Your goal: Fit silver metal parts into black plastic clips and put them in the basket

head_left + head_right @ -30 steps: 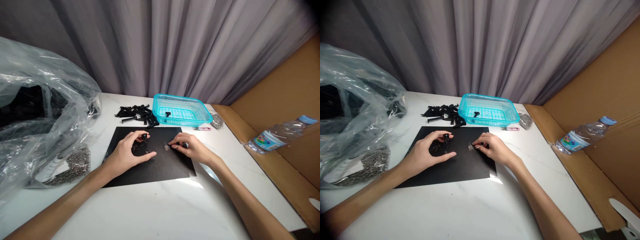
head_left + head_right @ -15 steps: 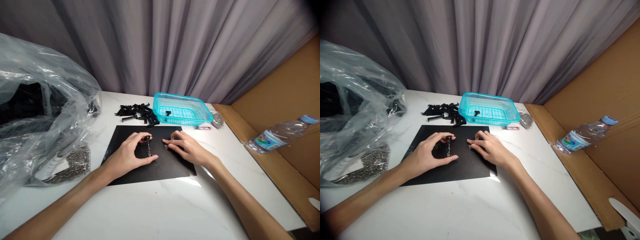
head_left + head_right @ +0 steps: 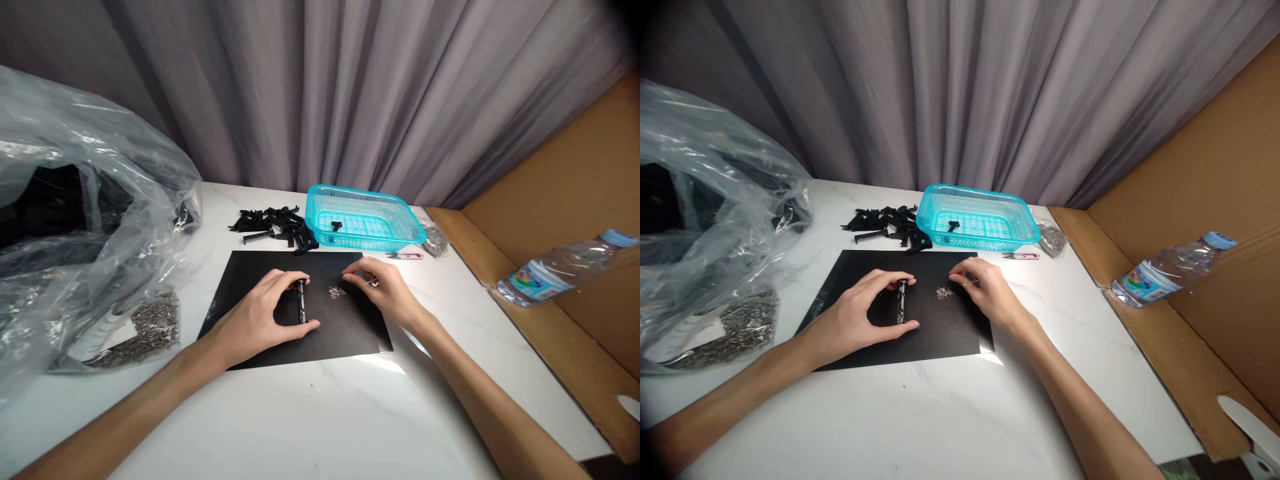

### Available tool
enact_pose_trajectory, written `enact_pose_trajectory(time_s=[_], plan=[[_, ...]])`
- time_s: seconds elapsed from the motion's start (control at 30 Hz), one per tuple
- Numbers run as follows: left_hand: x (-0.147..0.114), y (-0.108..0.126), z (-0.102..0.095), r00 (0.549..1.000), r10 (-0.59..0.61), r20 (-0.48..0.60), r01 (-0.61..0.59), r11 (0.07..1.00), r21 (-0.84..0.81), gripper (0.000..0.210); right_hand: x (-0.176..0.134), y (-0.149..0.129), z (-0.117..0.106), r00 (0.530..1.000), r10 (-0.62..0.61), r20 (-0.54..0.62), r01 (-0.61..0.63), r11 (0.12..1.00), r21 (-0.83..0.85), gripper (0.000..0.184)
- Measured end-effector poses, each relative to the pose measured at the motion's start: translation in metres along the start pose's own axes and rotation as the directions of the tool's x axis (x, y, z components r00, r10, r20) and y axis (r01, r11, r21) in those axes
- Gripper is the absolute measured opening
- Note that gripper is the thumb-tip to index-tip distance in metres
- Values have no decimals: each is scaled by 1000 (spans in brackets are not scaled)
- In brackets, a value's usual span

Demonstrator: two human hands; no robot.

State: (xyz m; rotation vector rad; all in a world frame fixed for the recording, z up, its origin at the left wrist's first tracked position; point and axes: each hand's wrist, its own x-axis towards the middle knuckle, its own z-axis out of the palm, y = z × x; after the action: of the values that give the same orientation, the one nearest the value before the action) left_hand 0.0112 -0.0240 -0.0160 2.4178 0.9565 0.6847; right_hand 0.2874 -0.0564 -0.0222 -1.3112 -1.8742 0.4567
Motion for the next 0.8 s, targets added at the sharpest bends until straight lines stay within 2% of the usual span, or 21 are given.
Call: enact_pose_trajectory(time_s=[0.1, 0.2, 0.3, 0.57, 0.8], plan=[[-1, 0, 1, 1000, -22, 16, 22, 1000, -15, 68, -2, -7, 2, 1000, 11, 8, -11, 999, 52, 14], [-2, 0, 3, 999, -40, 32, 42, 998, -37, 76, -5, -19, 7, 998, -31, 54, 24, 992, 126, 16], [-3, 1, 5, 999, -31, 43, 34, 998, -60, 76, -9, -30, 13, 997, -49, 61, 37, 982, 183, 17], [-6, 14, 6, 994, 98, -43, -101, 991, -92, 71, -13, -46, 16, 994, 75, -74, -45, 939, 342, 10], [-9, 17, 6, 992, 126, -13, -127, 987, -95, 71, -13, -43, 15, 994, 90, -64, -60, 928, 369, 12]])
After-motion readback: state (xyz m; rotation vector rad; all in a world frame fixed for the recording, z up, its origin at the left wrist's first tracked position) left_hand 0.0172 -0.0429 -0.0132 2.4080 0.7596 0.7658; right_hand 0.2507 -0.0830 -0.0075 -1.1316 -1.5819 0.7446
